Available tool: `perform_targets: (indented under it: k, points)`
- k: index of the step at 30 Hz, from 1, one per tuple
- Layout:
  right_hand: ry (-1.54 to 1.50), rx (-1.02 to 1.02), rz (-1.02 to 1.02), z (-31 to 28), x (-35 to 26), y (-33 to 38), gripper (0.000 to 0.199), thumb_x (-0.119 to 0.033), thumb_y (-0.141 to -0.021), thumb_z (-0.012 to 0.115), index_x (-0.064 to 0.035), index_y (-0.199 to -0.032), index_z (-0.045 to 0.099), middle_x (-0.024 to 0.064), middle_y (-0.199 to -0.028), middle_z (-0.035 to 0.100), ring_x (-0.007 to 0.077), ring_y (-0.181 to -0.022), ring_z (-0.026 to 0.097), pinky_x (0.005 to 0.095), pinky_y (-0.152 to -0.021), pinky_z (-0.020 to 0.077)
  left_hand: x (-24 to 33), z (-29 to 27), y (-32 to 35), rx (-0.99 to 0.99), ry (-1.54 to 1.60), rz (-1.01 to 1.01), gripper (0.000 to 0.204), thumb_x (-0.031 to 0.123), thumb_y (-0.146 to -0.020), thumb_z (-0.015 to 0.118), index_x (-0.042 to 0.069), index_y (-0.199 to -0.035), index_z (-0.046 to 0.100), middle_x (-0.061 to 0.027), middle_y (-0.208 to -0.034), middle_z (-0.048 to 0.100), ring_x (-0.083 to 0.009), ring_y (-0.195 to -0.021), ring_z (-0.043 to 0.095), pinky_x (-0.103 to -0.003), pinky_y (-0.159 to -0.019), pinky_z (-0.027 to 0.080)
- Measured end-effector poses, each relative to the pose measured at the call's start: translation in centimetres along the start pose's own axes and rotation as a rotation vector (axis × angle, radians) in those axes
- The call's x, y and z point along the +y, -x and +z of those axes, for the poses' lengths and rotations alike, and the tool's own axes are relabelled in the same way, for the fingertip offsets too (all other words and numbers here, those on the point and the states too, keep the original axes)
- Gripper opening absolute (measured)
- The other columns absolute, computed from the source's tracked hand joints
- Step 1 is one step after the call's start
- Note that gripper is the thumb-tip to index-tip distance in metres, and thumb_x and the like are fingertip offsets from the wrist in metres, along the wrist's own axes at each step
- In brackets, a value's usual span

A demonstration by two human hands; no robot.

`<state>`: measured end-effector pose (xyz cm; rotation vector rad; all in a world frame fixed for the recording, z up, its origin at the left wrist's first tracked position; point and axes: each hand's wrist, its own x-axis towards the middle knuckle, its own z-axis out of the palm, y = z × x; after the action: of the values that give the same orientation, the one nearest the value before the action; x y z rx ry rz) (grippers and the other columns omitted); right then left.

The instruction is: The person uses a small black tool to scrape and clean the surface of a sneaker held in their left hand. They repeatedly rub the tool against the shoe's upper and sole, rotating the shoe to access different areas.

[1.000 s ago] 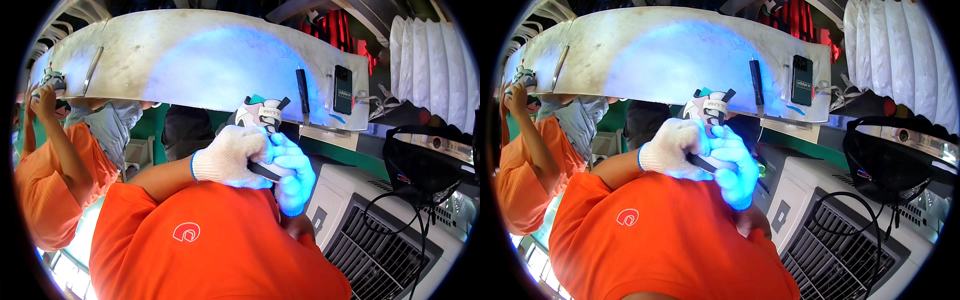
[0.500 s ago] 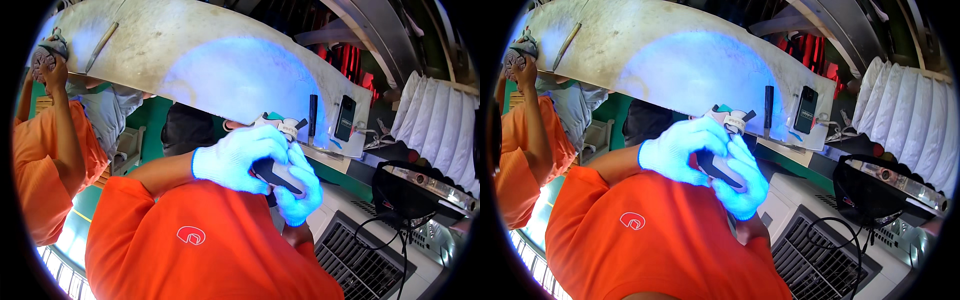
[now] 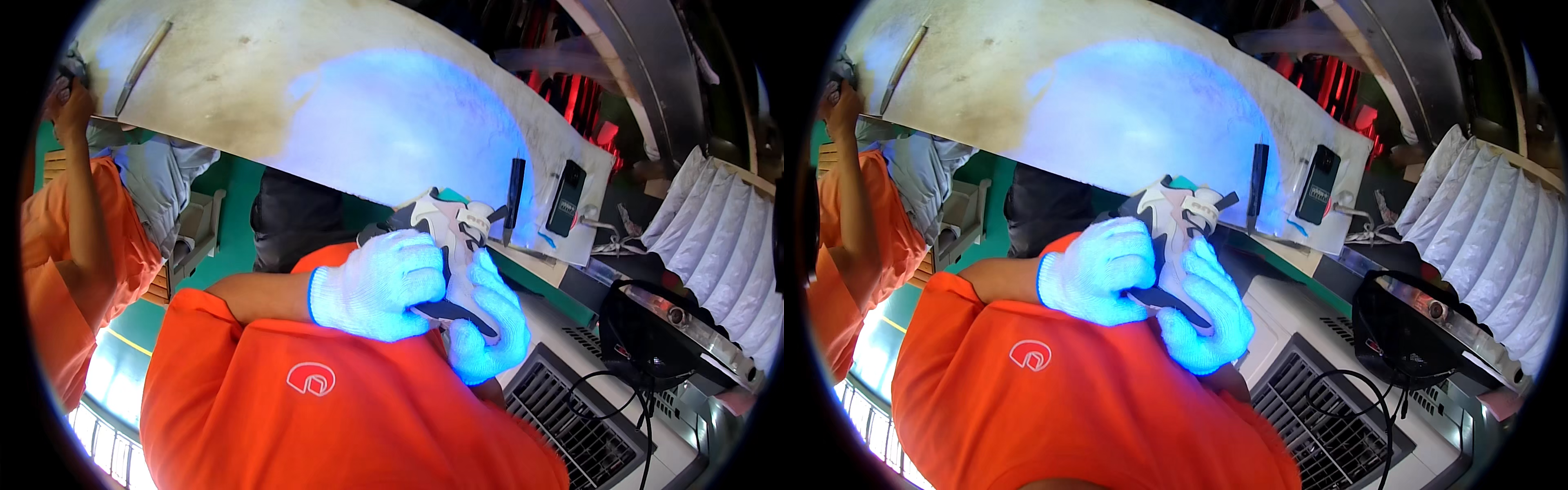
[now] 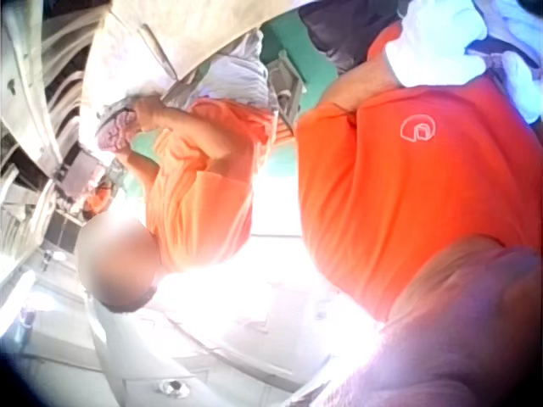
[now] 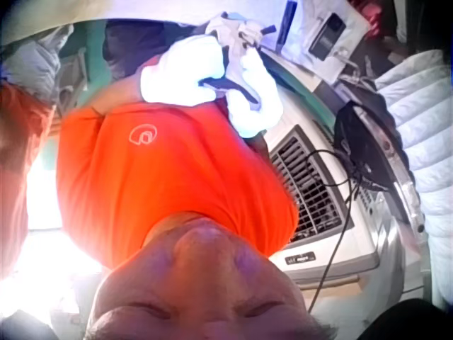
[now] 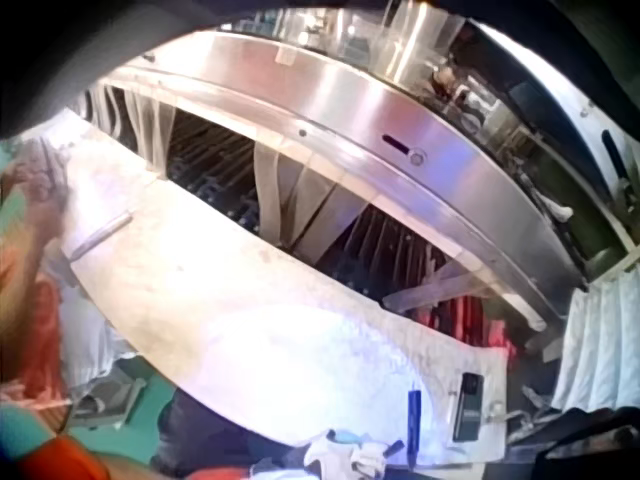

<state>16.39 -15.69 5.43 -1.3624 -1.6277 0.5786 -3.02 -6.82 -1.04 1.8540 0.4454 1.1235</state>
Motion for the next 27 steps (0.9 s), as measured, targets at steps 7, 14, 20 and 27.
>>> perform_targets:
  k: [7,14,20,27]
  points:
    - [-0.084,0.015,-0.028,-0.9,1.6,-0.6,0.047,-0.020,-0.088,0.078,0.0082,-0.125,0.069,0.0296,-0.124,0.076,0.0464,-0.124,0.073,0.0606,-0.111,0.0553,-1.7,0.1,-2.4,-0.105,0.208,-0.156,0.042,0.027,-0.062,0.098,0.011,-0.085,0.067,-0.0079,-0.086,0.063,-0.0326,-0.080,0.066,-0.044,-0.067,0.054]
    - [-0.330,0.041,0.107,-2.2,4.9,0.1,0.068,-0.040,-0.086,0.089,0.0077,-0.130,0.070,0.0220,-0.123,0.076,0.0339,-0.118,0.074,0.0475,-0.106,0.0570,-0.2,1.0,-6.3,-0.334,-0.020,-0.353,0.050,0.031,-0.064,0.095,0.010,-0.099,0.065,-0.0105,-0.099,0.066,-0.0355,-0.092,0.071,-0.048,-0.075,0.056]
    - [-0.563,0.000,0.377,-1.1,12.9,0.1,0.080,-0.049,-0.083,0.099,0.0067,-0.135,0.071,0.0194,-0.130,0.075,0.0283,-0.117,0.075,0.0395,-0.103,0.0593,-2.6,3.1,-10.1,-0.535,-0.569,-0.283,0.041,0.029,-0.074,0.089,0.009,-0.100,0.064,-0.0117,-0.101,0.067,-0.0357,-0.093,0.073,-0.052,-0.075,0.059]
    - [-0.304,0.034,0.138,-0.7,14.4,-0.1,0.070,-0.026,-0.078,0.101,0.0002,-0.138,0.075,0.0235,-0.140,0.076,0.0356,-0.125,0.077,0.0418,-0.106,0.0618,-2.8,2.2,-11.3,-0.604,-0.533,-0.226,0.050,0.038,-0.073,0.096,0.011,-0.096,0.061,-0.0110,-0.092,0.066,-0.0355,-0.084,0.068,-0.045,-0.074,0.054]
